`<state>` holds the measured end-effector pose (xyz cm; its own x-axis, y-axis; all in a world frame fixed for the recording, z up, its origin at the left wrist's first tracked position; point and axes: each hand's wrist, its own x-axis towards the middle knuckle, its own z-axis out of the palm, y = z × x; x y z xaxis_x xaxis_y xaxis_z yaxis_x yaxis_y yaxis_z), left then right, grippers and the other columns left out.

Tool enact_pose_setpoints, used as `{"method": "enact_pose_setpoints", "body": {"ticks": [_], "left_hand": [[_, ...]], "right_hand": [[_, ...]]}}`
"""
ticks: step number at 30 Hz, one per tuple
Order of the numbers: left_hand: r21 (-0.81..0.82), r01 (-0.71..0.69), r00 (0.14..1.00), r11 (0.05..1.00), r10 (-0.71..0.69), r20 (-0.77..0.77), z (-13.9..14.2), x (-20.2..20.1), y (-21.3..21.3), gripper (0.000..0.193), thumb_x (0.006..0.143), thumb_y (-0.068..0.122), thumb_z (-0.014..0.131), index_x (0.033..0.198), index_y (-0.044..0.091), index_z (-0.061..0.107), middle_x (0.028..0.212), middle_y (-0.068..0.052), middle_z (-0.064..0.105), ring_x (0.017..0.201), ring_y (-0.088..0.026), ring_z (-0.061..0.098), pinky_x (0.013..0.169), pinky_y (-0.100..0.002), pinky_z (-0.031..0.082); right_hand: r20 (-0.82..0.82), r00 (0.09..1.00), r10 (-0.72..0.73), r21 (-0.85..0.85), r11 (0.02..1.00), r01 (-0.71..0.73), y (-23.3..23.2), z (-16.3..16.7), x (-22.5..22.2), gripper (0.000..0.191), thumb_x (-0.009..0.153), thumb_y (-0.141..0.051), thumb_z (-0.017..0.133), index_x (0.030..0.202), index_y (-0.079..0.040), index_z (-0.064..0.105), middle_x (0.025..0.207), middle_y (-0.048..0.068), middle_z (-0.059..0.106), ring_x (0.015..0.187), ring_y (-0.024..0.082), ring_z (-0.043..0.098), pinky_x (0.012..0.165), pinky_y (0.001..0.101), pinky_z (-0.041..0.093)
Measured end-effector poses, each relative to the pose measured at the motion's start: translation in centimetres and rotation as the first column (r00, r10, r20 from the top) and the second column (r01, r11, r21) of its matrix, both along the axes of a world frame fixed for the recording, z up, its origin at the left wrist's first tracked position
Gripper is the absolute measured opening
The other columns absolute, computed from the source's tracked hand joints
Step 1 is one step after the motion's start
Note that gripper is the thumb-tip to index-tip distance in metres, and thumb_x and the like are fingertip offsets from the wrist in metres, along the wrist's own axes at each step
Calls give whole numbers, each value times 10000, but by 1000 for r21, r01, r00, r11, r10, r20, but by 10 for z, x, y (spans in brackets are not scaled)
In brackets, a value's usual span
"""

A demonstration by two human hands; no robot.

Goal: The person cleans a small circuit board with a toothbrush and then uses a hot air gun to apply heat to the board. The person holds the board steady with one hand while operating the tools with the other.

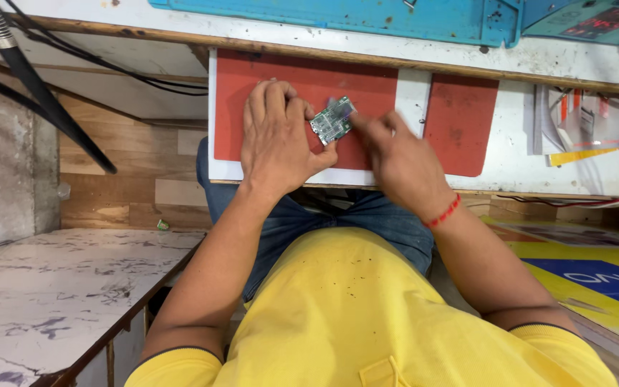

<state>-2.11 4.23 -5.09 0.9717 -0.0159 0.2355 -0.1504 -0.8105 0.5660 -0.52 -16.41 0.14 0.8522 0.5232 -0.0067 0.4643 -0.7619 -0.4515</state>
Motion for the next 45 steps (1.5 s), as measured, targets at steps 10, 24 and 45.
{"method": "enact_pose_setpoints", "body": {"ticks": [10,24,45], "left_hand": [[5,-3,999,1000,2,37,-3,-4,4,503,699,400,861,1019,64,667,1171,-125,526,1302,-377,430,1146,-564,317],[16,-35,990,999,32,140,-2,-13,2,475,778,392,805,1100,61,694,1179,-118,584,1266,-357,499,1111,-546,357],[20,-64,985,998,60,159,-10,-7,5,449,768,383,818,1076,72,718,1157,-86,606,1236,-317,534,1069,-500,399]], "right_hand": [[-5,993,115,-21,993,-115,-2,3,0,516,862,-15,603,1367,-122,624,1040,183,598,767,414,641,621,490,539],[-46,999,4,7,1000,-3,4,2,-2,422,939,-95,609,1358,-152,622,1072,169,631,810,419,648,651,497,537],[-68,997,-34,-16,999,33,9,-10,6,451,948,-85,569,1389,-174,595,1093,168,624,830,439,655,680,515,540]]}}
